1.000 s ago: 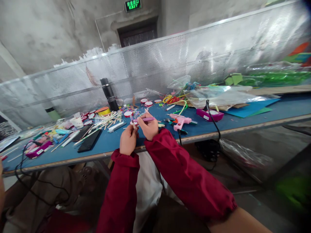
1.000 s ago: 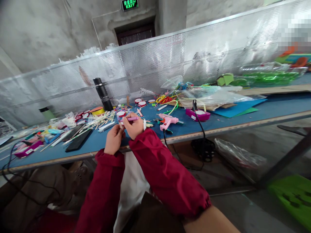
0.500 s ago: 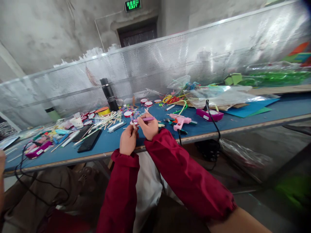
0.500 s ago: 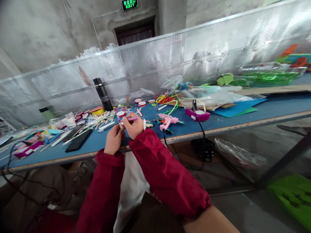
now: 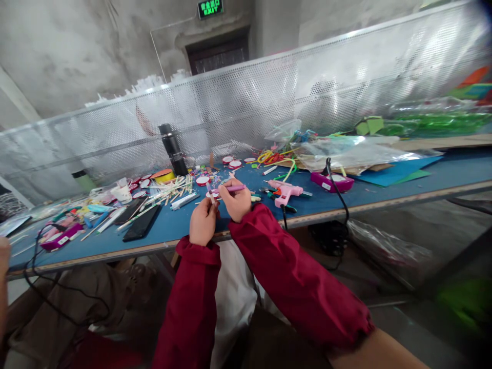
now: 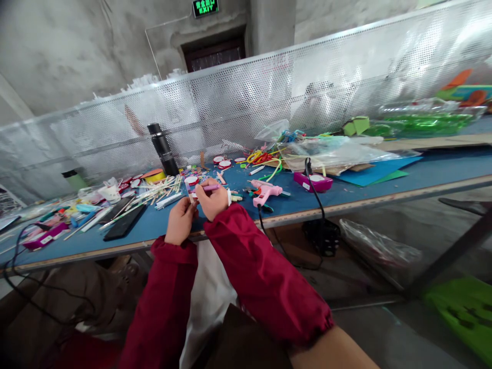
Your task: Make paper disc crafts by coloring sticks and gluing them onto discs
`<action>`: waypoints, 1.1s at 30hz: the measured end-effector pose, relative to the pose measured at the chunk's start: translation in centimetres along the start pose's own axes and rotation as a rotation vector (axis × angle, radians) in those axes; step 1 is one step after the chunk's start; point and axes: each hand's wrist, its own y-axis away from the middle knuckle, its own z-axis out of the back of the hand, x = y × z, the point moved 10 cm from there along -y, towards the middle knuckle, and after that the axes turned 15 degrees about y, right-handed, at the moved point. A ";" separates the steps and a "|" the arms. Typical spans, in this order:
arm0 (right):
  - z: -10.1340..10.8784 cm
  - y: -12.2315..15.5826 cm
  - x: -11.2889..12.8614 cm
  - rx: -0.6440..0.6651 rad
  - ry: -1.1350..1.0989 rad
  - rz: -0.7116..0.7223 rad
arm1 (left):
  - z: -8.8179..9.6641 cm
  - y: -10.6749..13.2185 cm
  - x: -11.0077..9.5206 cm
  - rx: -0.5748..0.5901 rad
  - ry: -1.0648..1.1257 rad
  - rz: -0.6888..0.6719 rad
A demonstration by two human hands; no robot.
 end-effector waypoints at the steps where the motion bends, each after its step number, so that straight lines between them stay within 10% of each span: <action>1: 0.2 0.0 -0.1 -0.012 0.014 -0.010 | 0.0 0.0 0.1 0.000 -0.002 0.002; 33: -0.2 0.1 0.3 0.015 -0.052 0.020 | 0.1 0.0 0.2 -0.006 -0.001 0.013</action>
